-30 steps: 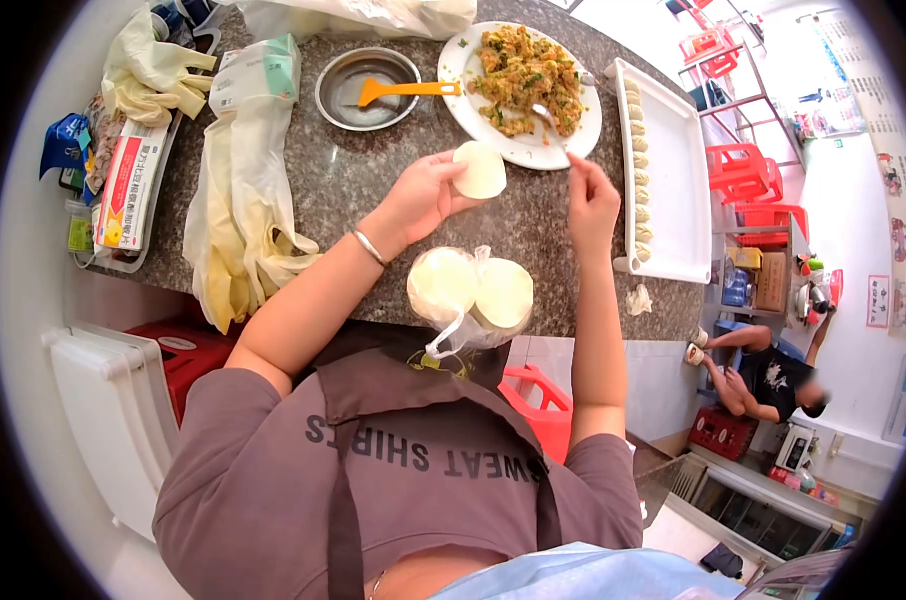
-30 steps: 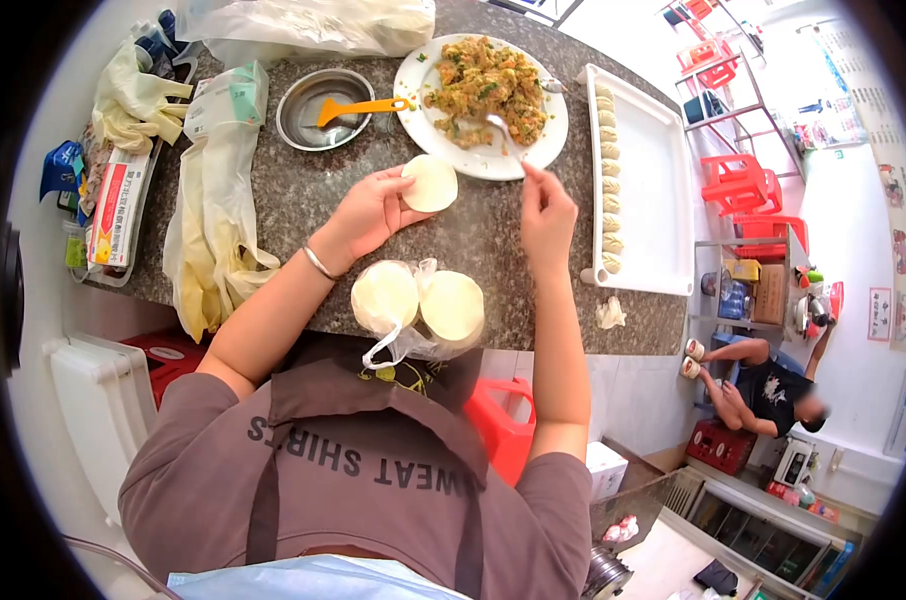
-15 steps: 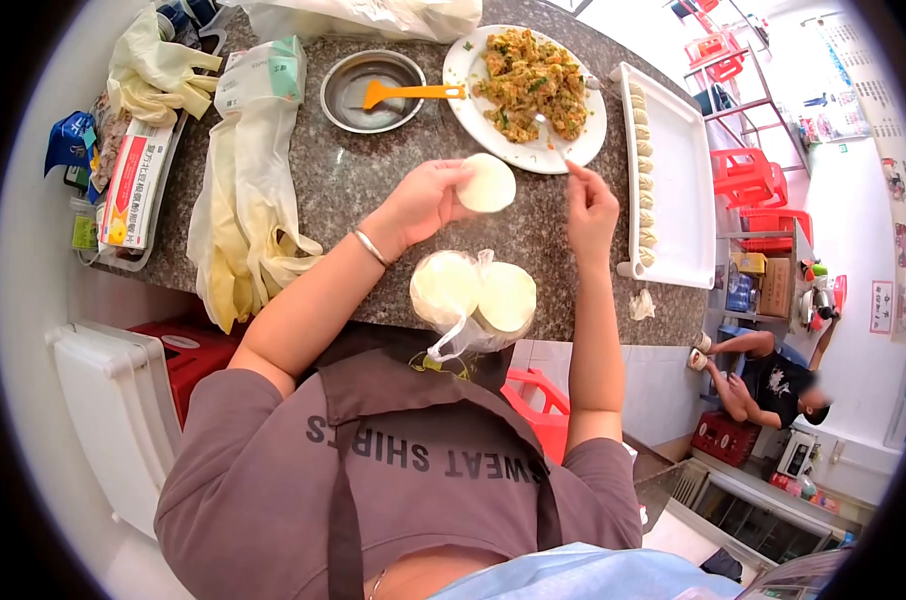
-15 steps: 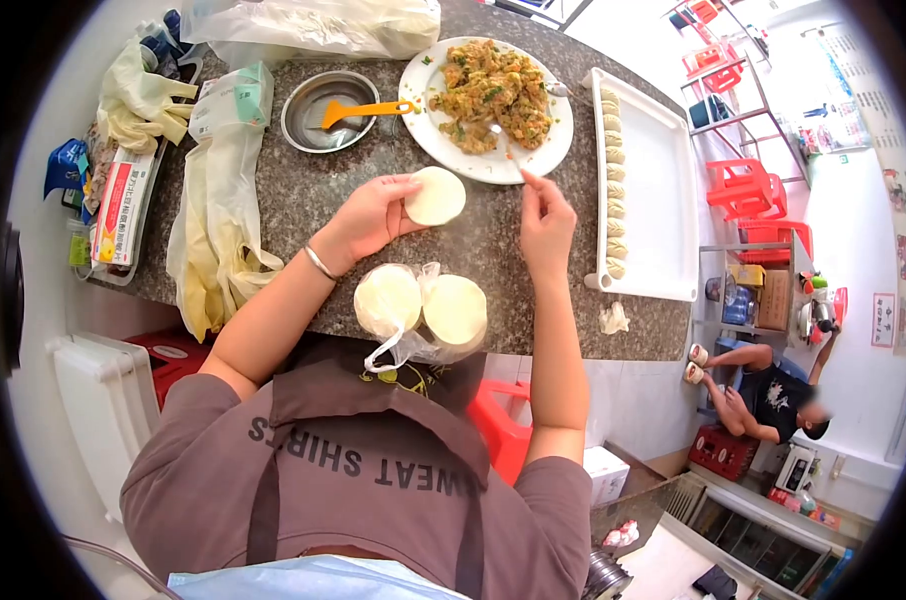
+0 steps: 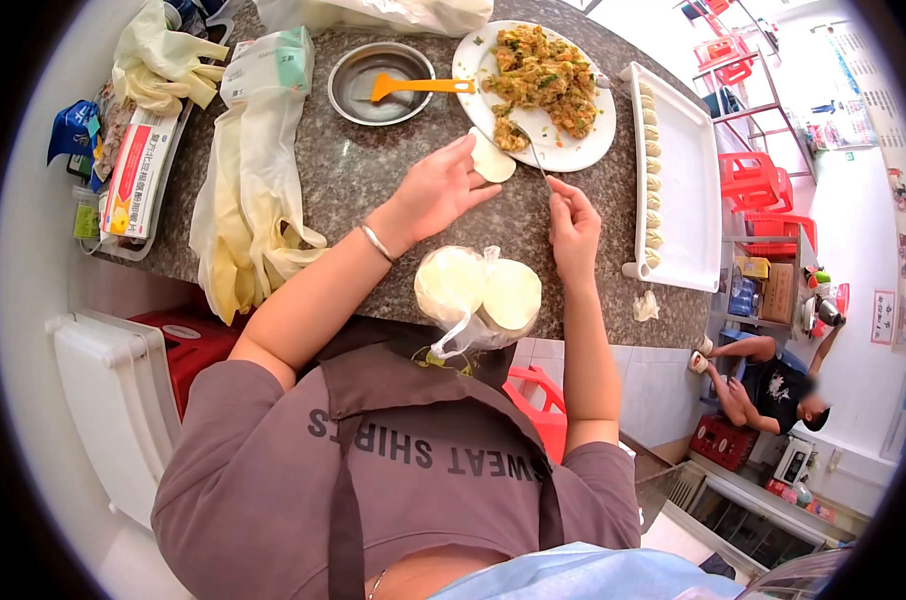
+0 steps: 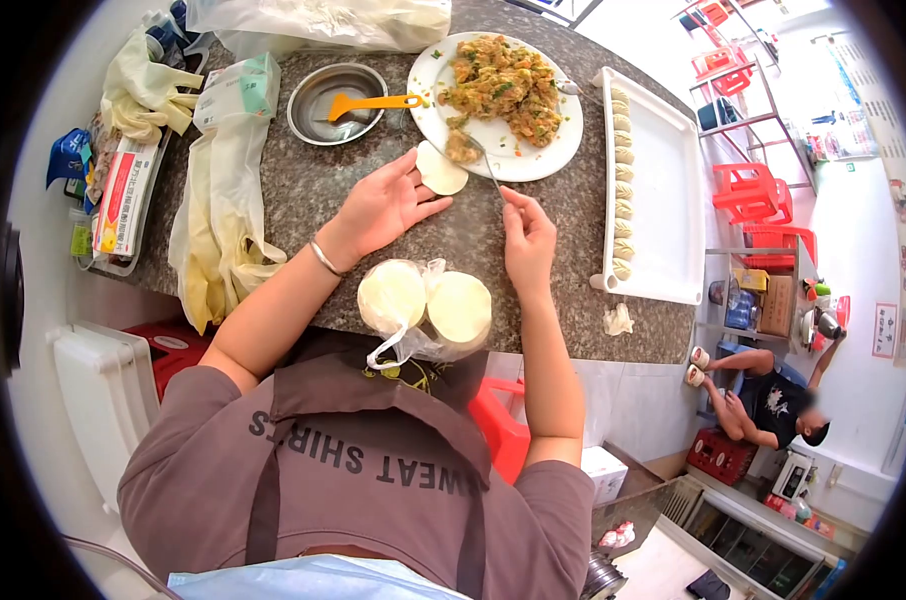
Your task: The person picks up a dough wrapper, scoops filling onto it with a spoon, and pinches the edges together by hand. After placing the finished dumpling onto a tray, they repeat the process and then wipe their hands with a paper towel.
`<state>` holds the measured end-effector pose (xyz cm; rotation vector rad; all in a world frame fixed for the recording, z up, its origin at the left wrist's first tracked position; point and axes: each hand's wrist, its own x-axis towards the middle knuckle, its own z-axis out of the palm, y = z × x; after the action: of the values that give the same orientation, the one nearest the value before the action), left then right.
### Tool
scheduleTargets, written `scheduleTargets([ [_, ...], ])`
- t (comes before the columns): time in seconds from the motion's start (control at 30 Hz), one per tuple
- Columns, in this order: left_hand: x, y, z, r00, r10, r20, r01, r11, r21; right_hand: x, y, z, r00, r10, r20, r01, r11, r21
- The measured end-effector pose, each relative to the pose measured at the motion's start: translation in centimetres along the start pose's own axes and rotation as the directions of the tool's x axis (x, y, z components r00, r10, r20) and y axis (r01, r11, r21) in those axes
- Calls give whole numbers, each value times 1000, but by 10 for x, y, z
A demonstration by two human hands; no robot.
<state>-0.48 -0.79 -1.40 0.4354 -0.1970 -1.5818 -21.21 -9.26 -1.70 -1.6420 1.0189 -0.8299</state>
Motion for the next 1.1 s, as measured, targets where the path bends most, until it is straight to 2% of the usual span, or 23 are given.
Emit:
scheduleTargets([
  [0.1,-1,-1,4,999,27,37,-25,998,-53,-18,-11,7,999,39,23,-40,999,27],
  [0.23,-2,1,10,997,70,18,-70,997,-29,-31,-22,11,999,-23,37,27,995,-91],
  [0.3,0,2,6,995,96,-30,-96,995,4,-25,-23,6,996,-70,62,76,991,-110],
  [0.43,1,4,5,993,98,-68,-96,995,35,4,-21,2,998,-50,31,51,997,-50],
  [0.53,-1,8,6,990,102,-94,-100,995,19,13,-12,8,995,-91,39,96,985,-143],
  [0.7,-3,10,8,991,90,-98,-90,996,-4,-15,-17,4,995,-35,91,41,997,-65],
  [0.9,-1,8,7,992,90,-90,-93,995,-33,-20,-12,4,997,76,-4,-76,997,33],
  [0.93,-2,9,7,992,85,-97,-88,996,-29,-24,-12,8,998,57,31,-58,997,44],
  [1.03,-2,10,5,993,80,-87,-84,996,-39,-34,-24,15,987,131,92,-143,981,132],
  [1.1,-2,9,7,992,82,-101,-84,996,-20,-24,-23,15,993,100,61,-107,988,115],
])
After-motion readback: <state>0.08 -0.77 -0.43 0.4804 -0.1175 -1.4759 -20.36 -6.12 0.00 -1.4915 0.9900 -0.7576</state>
